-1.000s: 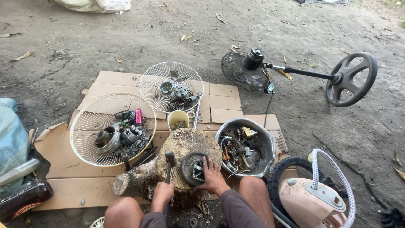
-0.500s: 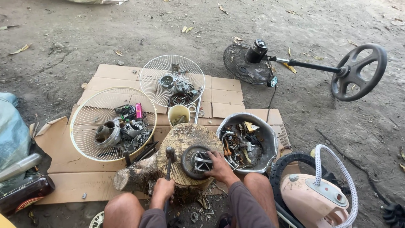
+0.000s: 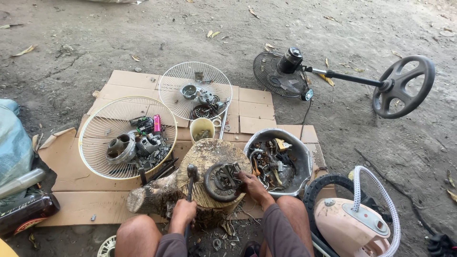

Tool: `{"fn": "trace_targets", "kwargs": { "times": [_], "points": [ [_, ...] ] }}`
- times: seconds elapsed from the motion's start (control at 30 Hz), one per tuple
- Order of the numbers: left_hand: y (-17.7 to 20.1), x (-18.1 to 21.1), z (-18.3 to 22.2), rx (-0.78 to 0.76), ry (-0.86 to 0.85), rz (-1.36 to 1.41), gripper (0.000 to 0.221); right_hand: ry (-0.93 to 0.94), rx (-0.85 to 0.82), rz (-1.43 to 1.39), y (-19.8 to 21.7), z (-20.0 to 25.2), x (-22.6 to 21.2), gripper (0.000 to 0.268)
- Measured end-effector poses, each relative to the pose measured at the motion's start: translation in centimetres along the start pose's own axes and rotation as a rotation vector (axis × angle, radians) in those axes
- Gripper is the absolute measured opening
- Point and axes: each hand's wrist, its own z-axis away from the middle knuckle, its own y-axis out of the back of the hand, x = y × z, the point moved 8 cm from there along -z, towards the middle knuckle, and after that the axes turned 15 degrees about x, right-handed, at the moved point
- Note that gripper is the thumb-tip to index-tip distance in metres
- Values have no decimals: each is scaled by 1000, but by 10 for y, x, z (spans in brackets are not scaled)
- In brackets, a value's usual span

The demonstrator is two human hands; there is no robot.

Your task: Dismantling a motor component using a hammer and a punch on a wooden block

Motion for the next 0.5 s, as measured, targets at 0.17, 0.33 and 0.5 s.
{"fn": "trace_targets", "kwargs": {
  "times": [0.17, 0.33, 0.5],
  "points": [
    [2, 1, 3, 3, 15, -5, 32, -46, -85, -129, -6, -3, 6, 56],
    [3, 3, 3, 2, 9, -8, 32, 142, 17, 38, -2, -10, -1, 46],
    [2, 1, 5, -2, 25, 32, 31, 572, 134, 570, -21, 8, -23, 43]
  ]
}}
